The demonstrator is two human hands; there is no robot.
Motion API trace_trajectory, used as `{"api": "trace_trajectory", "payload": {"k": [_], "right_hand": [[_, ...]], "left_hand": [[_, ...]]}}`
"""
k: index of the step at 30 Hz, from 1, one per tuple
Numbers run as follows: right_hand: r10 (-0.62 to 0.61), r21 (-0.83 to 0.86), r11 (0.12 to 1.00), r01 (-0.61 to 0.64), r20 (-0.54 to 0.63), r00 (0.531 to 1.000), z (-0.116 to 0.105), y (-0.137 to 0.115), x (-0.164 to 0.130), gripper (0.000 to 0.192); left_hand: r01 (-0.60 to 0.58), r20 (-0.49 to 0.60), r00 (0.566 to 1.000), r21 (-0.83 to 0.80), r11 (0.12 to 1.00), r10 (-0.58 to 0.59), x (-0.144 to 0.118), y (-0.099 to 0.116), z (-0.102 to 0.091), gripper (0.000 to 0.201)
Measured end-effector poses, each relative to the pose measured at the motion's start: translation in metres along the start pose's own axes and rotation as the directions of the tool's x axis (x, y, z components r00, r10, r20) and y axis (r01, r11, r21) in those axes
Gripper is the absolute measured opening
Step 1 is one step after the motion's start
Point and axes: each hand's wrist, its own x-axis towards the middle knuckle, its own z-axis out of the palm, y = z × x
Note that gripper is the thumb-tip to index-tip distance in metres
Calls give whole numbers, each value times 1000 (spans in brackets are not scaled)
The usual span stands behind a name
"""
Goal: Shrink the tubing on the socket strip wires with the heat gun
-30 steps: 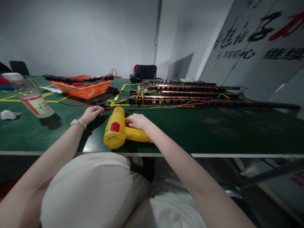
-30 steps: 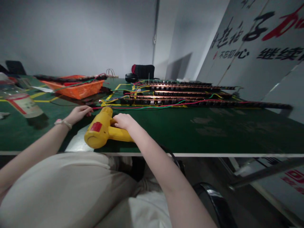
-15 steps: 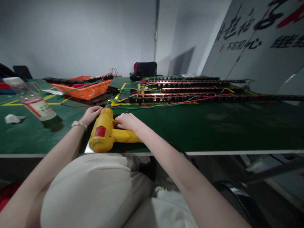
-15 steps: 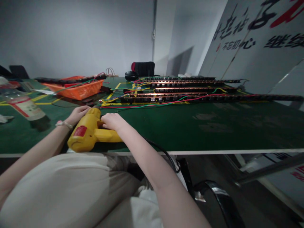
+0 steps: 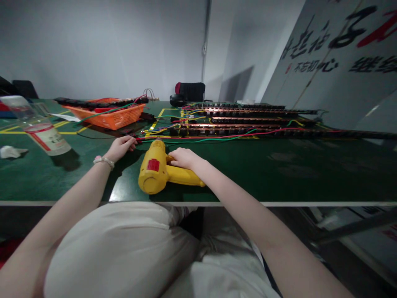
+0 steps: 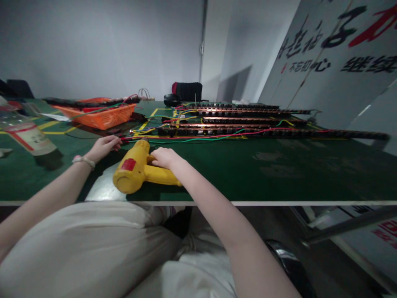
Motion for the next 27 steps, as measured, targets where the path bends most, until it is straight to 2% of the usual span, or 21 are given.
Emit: {"api": "trace_trajectory", "payload": {"k": [6, 10, 17, 21, 27], "right_hand": [[104, -12, 995, -104, 6, 995, 0, 31, -28, 27], [138, -18, 990, -138, 4, 990, 0, 42, -43, 25], [157, -11, 988, -157, -8, 988, 1, 45, -42, 22], [156, -30, 987, -157, -21, 988, 3, 47, -40, 23], [98, -67, 993, -101, -36, 995, 1, 37, -27, 25]], "left_hand": [[-3, -15, 1000, -1, 1000, 3, 0, -2, 0, 22], [-35, -4, 999, 10, 999, 35, 0, -2, 0, 21], [-65, 5, 998, 9, 998, 64, 1, -4, -1, 20], [-44, -8, 999, 25, 999, 44, 0, -3, 0, 20], [-20, -14, 1000, 44, 999, 21, -3, 1, 1, 19]]}}
